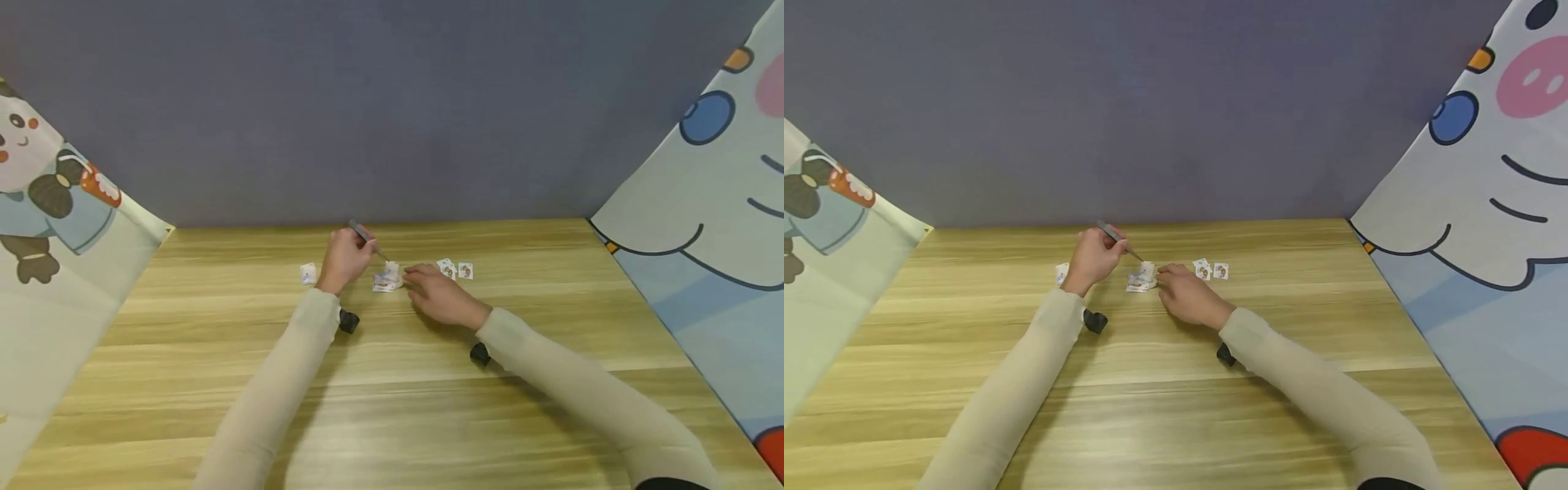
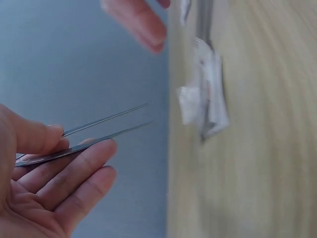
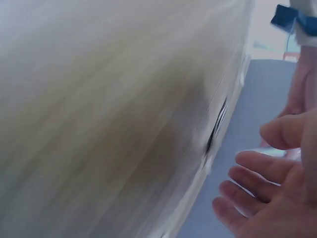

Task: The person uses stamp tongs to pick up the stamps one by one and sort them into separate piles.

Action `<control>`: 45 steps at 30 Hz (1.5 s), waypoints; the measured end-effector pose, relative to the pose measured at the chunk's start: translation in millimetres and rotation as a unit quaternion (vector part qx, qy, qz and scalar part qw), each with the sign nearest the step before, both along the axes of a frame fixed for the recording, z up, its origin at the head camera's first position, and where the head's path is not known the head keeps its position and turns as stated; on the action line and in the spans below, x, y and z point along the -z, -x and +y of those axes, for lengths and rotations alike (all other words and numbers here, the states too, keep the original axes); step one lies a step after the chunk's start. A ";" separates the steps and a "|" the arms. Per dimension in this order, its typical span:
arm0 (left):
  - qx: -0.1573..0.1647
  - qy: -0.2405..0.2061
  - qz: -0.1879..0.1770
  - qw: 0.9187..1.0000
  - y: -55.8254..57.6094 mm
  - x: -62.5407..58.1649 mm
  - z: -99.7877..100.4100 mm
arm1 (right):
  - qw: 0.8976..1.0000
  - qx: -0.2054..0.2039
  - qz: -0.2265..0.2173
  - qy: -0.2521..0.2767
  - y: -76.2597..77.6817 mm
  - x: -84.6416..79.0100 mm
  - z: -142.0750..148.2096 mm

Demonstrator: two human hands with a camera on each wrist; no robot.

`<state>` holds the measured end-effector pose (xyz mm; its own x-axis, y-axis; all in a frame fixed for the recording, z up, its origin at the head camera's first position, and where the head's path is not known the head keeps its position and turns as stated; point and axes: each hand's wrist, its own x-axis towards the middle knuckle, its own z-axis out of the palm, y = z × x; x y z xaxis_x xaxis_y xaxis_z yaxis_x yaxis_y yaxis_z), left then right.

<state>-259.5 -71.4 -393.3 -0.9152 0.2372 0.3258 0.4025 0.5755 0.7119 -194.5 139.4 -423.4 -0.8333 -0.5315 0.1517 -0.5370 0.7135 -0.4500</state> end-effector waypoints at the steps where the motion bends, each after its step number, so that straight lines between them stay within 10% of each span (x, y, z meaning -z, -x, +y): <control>1: -0.005 -0.002 -0.004 1.000 1.5 2.7 0.0 | 1.000 -0.007 -0.006 -0.002 0.5 0.1 -4.7; 21: -0.012 -0.004 -0.016 1.000 17.5 27.2 2.4 | 0.991 -0.038 -0.086 -0.099 6.1 0.5 -22.3; 45: 0.001 -0.045 0.028 0.999 2.4 -6.3 -23.4 | 0.994 -0.023 -0.059 -0.089 11.7 2.0 -26.1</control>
<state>-262.0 -94.7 -386.9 -0.8944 0.2058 0.3971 0.4444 0.5089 0.7372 -206.3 113.4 -425.4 -0.8135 -0.5796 -0.0468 -0.5220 0.7634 -0.3804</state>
